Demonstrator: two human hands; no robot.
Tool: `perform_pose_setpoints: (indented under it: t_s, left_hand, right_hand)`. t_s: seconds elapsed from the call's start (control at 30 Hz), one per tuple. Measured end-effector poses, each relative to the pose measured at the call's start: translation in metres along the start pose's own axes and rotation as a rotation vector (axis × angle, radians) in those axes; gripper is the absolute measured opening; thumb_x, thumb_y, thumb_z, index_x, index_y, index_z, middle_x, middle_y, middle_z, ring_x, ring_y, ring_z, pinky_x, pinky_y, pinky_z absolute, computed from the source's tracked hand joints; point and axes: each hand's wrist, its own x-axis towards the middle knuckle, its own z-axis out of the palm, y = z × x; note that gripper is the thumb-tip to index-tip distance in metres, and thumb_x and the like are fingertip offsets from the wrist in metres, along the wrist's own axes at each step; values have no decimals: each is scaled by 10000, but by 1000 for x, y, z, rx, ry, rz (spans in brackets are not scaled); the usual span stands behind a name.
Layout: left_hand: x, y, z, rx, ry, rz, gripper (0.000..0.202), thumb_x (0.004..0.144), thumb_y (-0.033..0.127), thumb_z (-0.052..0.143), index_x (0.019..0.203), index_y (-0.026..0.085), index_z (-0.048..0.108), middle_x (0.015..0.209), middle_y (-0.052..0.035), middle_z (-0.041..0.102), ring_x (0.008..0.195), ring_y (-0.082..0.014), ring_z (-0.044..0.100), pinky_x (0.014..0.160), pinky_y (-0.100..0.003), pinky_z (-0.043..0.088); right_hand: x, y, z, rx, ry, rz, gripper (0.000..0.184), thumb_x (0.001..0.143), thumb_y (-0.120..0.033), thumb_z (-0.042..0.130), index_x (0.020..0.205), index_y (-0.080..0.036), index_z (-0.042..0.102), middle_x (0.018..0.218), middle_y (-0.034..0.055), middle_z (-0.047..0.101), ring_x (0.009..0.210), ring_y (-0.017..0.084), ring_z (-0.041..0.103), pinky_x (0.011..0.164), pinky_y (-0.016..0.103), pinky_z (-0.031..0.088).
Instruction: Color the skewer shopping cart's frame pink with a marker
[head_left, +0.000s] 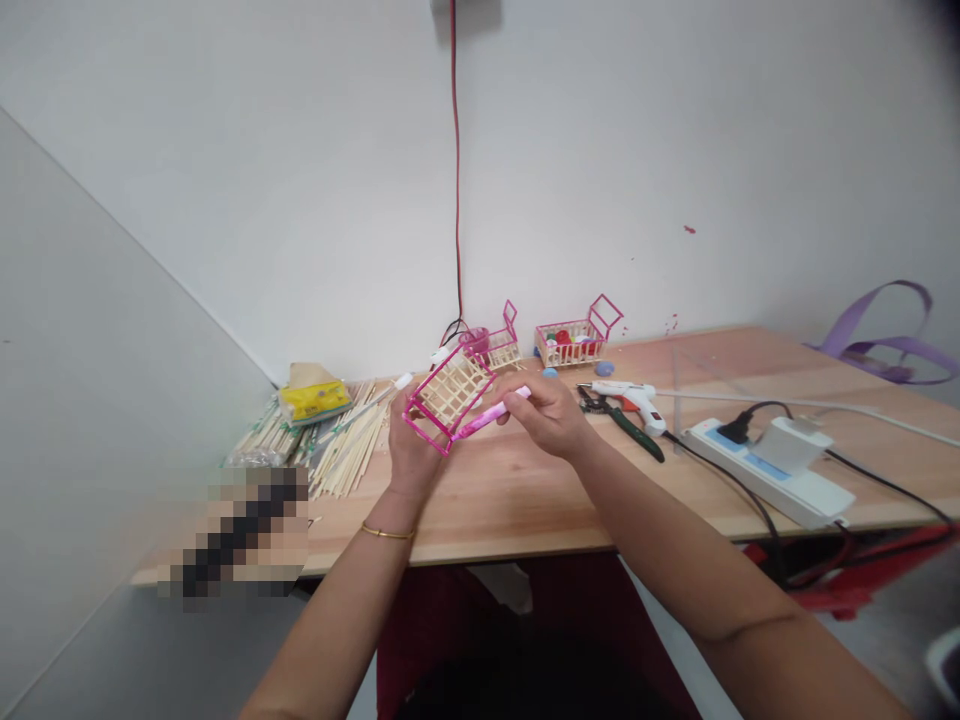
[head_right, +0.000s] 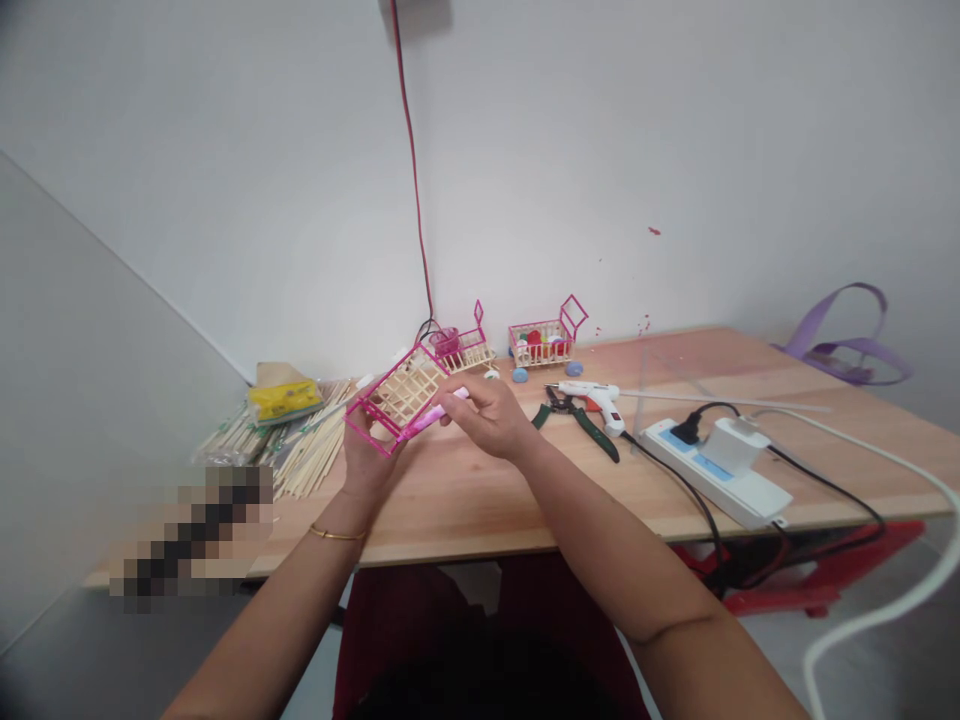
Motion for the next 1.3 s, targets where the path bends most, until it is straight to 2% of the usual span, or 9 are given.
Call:
perform_pose_setpoints:
  t_s: [0.27,0.47,0.63,0.8,1.1,1.2,1.3]
  left_hand:
    - [-1,0,1,-42,-4,-51,683,670,298,799,1276,210,495,1216,-116,587,1099,-277,608,943,-438,513]
    - [-1,0,0,-32,-6,-46,689,657,300,809,1268,211,502,1215,-115,583,1105,-277,601,964,-451,499]
    - [-3,-2,1,-41,-7,-45,676,684,295,789,1283,213,488,1208,-111,584,1095,-269,606,947,-435,508]
    - [-4,-2,1,-2,-1,-58,714,656,333,808,1277,199,483,1186,-114,582,1070,-269,608,925,-434,515]
    - [-4,-3,2,-30,2,-68,694,683,328,791,1285,195,471,1183,-120,579,1070,-261,606,908,-422,520]
    - [-5,-4,2,1,22,-69,704,686,328,787,1297,191,465,1213,-131,568,1127,-278,579,936,-438,504]
    - [-6,-5,2,17,3,-67,735,665,318,798,1308,199,464,1266,-140,542,1182,-294,548,963,-449,489]
  right_hand:
    - [-1,1,0,-39,24,9,215,947,-329,501,863,-187,639,712,14,644,682,137,627,658,280,489]
    - [-1,2,0,-11,-7,24,236,948,-342,498,850,-182,641,701,14,641,670,139,624,663,288,490]
    - [-1,3,0,-20,39,31,205,948,-306,508,868,-178,646,703,8,641,667,128,625,649,267,485]
    - [-1,2,1,32,0,40,248,949,-358,501,853,-177,641,705,12,635,664,132,627,659,277,497]
    - [0,4,1,73,39,61,261,945,-405,505,882,-190,639,706,11,646,645,133,629,649,284,514]
    - [-1,5,0,3,86,45,259,945,-416,503,938,-200,644,756,27,680,731,155,652,709,303,526]
    - [-1,6,1,-97,94,17,240,950,-394,502,991,-212,654,899,52,706,846,172,660,762,311,519]
